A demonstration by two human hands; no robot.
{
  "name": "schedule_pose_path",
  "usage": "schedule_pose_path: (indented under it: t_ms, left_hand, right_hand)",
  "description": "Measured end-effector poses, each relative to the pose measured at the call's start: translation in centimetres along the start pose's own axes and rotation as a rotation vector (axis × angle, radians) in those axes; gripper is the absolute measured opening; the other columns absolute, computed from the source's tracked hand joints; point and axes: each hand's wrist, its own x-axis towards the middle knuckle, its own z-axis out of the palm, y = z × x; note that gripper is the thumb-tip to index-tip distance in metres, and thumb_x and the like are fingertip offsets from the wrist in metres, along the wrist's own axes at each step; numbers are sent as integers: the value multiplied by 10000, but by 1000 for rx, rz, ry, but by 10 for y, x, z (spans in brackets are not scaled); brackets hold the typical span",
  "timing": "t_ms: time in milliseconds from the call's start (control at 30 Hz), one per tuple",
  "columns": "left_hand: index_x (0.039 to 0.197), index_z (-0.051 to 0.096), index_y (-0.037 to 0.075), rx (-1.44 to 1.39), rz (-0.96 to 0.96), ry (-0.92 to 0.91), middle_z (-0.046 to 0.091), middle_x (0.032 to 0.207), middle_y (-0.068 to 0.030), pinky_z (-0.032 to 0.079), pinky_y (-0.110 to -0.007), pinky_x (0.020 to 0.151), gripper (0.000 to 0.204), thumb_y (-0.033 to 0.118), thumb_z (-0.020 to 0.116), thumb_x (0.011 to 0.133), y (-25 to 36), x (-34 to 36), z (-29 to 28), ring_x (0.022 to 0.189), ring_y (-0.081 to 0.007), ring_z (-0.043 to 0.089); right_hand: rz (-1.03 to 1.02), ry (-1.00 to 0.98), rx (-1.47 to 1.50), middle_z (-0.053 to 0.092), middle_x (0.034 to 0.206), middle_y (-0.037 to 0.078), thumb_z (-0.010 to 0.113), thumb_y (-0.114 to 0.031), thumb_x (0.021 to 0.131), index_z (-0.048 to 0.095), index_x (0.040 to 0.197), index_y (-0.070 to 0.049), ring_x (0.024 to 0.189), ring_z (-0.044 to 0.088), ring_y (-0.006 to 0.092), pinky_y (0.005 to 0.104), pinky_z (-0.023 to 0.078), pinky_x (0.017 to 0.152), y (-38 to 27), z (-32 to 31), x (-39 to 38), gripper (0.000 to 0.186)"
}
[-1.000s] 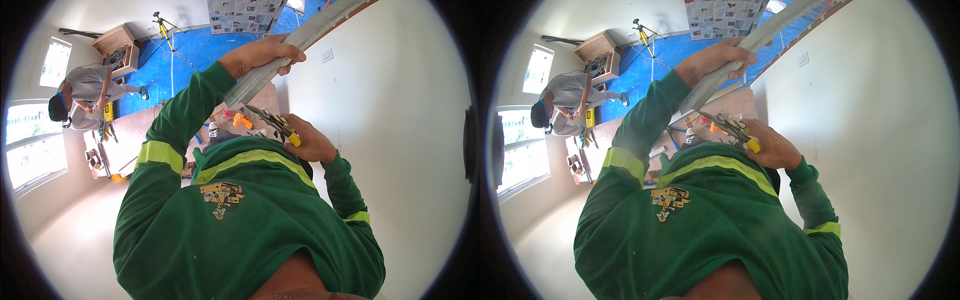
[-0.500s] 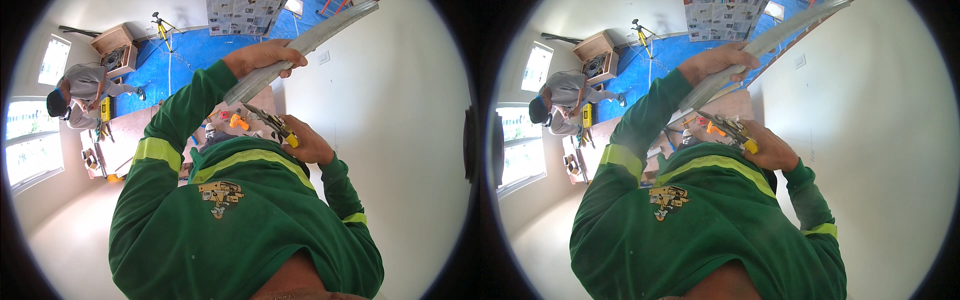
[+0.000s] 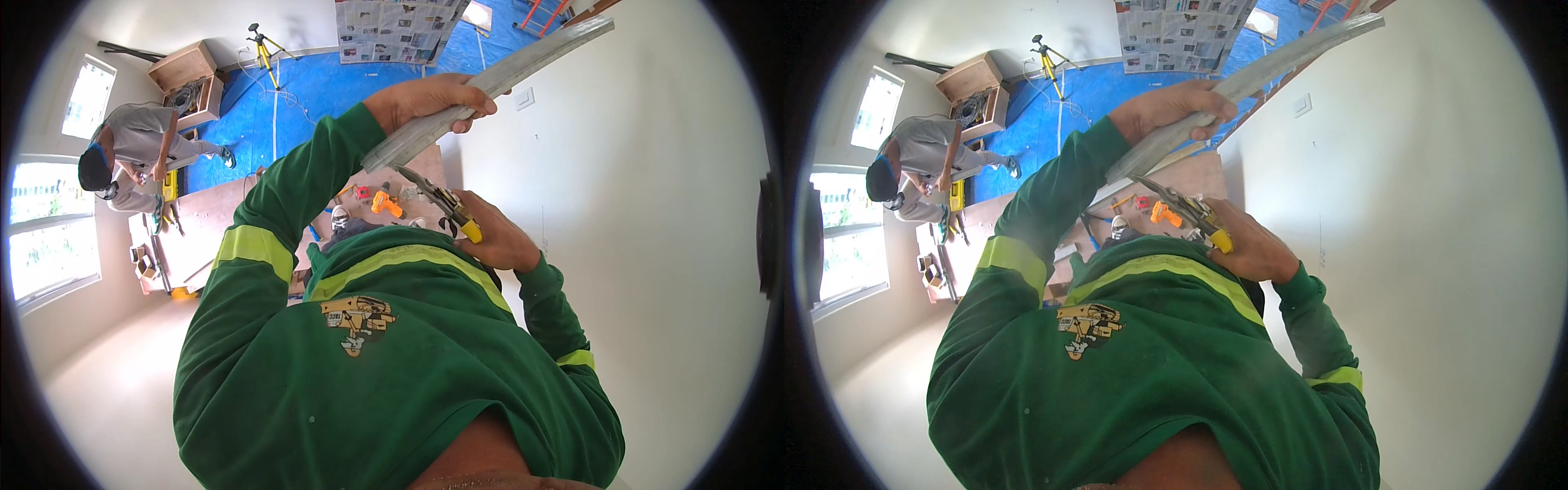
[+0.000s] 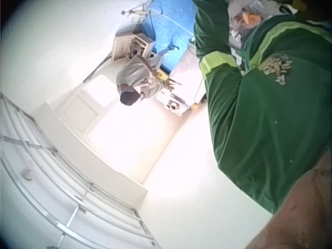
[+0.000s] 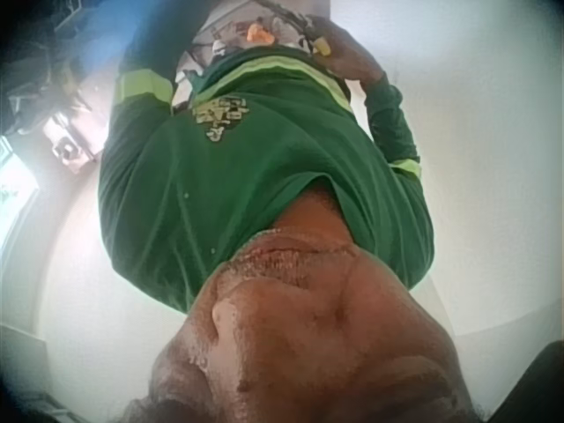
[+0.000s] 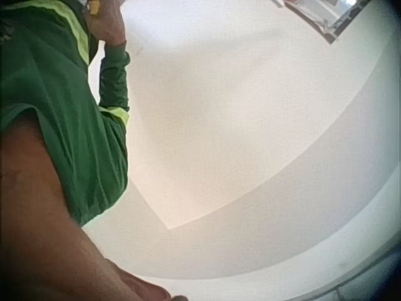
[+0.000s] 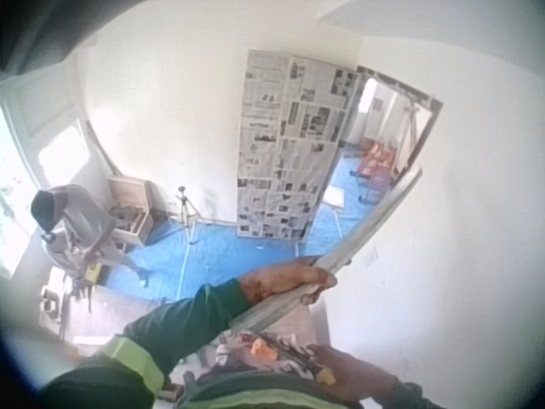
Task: The person cuts metal channels with shears and fastens them to the ceiling using a cordless drill and a screwdriver. They repeatedly position, cut, and secure multiple metal strips along the ceiling framework.
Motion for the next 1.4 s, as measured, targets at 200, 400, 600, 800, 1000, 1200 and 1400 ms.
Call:
schedule_pose_path:
  t_ms: [200,400,600,800,1000,1200,1400]
  left_hand:
    - [1348,559,-42,-25,-1,-11,593,935,-22,480,-212,583,568,268,815,947,3,1,2,645,-64,574]
    - [1350,573,-29,51,-9,25,597,963,-21,477,-216,606,570,298,809,948,7,4,2,656,-62,576]
    - [1295,618,-6,127,-48,58,616,923,-8,480,-220,635,558,354,817,920,4,12,-3,688,-64,602]
    - [1236,656,-13,195,-75,61,661,920,-35,507,-270,653,559,381,836,882,-2,21,1,694,-80,628]
    - [1283,636,-30,412,-27,72,665,934,-58,528,-310,655,600,373,825,880,0,19,6,691,-128,646]
    - [1273,632,-23,480,-7,143,681,946,-71,552,-328,671,595,364,841,871,16,8,-5,713,-143,678]
    - [1267,629,-30,384,-4,79,667,934,-60,546,-303,653,601,379,839,880,7,4,1,718,-126,685]
  right_hand:
    - [-4,2,-5,563,1508,301,759,-99,888,382,1617,31,1407,555,491,503,447,1190,-2,-1,1,831]
    - [11,-1,6,569,1495,297,765,-104,886,391,1608,34,1403,557,493,507,449,1186,-2,-3,3,824]
    - [0,30,16,591,1440,296,754,-109,898,413,1580,25,1347,585,499,516,477,1140,0,-1,5,774]
    - [-1,95,50,659,1174,303,741,-119,907,493,1429,4,1132,639,530,565,515,963,4,14,1,591]
    - [65,125,-6,676,1030,302,734,-115,916,526,1312,7,1023,648,544,588,502,870,12,28,-9,464]
    - [62,52,141,707,1127,294,731,-79,911,522,1405,3,1069,653,541,543,530,916,8,22,-6,542]
    - [-10,86,176,700,1109,290,732,-59,901,527,1371,-1,1070,645,553,550,525,907,1,25,-4,516]
